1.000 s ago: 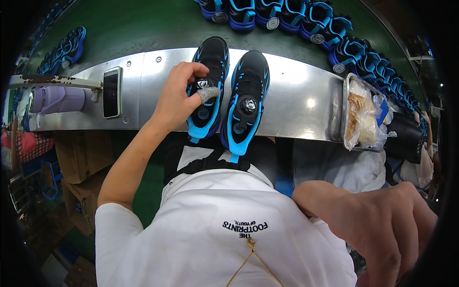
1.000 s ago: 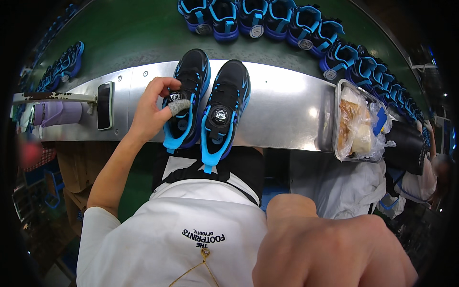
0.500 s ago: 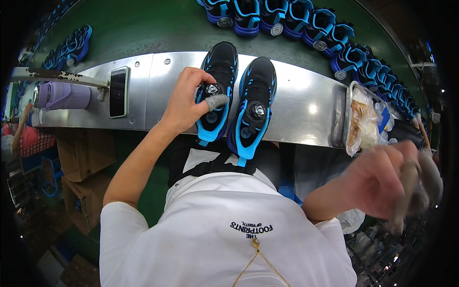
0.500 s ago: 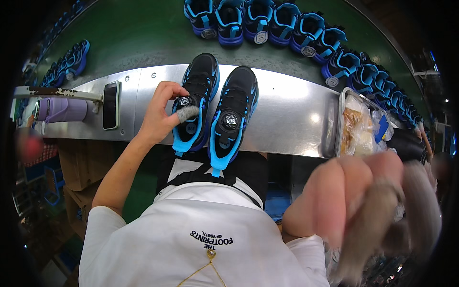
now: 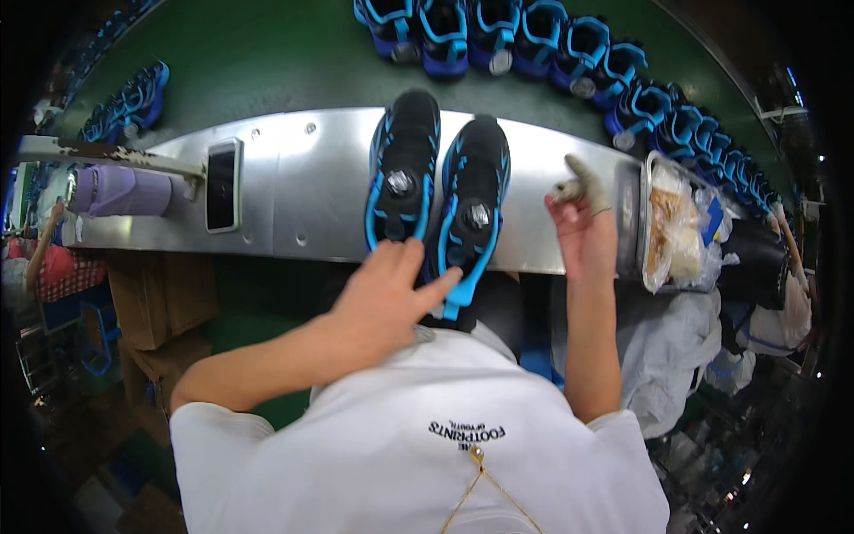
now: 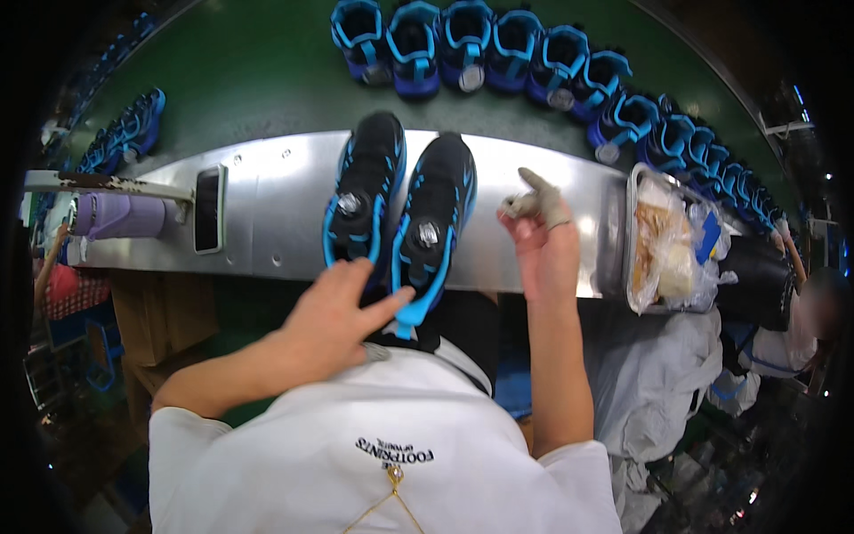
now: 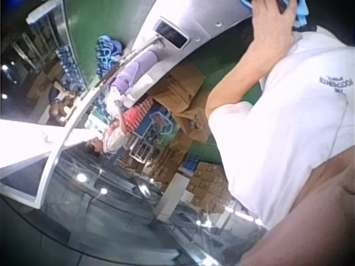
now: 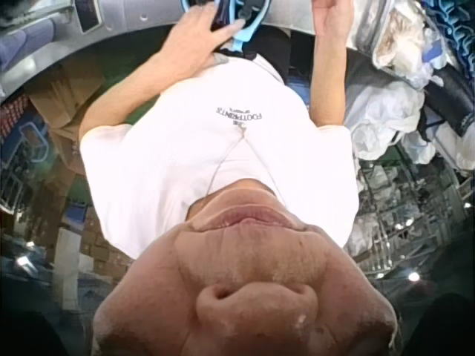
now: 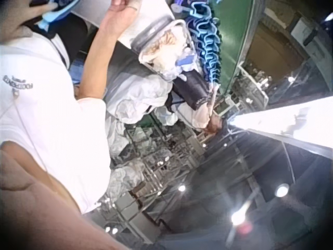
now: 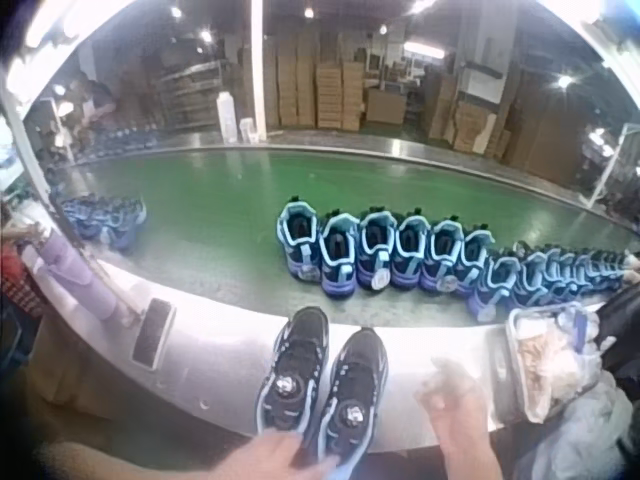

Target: The person rubs and adjusts the dials and collar openings of sneakers using finger guards on their hands, then places the finished pairs onto the conveyor belt.

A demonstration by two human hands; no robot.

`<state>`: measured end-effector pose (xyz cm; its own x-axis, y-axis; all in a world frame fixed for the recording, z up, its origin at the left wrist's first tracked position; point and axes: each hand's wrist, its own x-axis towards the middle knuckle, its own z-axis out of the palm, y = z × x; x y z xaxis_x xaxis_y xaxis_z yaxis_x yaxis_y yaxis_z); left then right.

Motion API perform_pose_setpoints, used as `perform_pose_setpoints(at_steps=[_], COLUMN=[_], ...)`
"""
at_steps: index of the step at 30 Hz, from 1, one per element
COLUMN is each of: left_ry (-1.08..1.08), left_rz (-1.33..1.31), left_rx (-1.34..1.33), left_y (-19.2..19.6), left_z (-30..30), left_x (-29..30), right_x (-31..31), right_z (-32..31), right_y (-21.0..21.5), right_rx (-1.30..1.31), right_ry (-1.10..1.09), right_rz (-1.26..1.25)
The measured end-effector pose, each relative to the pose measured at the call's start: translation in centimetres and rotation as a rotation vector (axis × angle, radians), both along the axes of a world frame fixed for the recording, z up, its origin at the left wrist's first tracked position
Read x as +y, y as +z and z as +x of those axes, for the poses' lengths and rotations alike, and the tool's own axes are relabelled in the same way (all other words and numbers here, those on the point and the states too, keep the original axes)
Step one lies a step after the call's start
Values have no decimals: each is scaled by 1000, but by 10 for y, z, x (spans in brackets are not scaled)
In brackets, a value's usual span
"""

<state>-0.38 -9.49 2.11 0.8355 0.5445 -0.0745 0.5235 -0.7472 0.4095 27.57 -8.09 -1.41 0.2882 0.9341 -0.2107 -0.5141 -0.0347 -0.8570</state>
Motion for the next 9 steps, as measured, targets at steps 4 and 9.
perform_pose_setpoints(at_steps=[4, 9], left_ry=[97, 147], left_rz=[-100, -357], left_rx=[159, 62], left_y=[-23, 7], left_z=[24, -17], left_x=[19, 68], right_x=[17, 32], right_z=[-24, -8], right_y=[-8, -8], right_rx=[0, -195], right_ry=[83, 191], right_rz=[-41, -124])
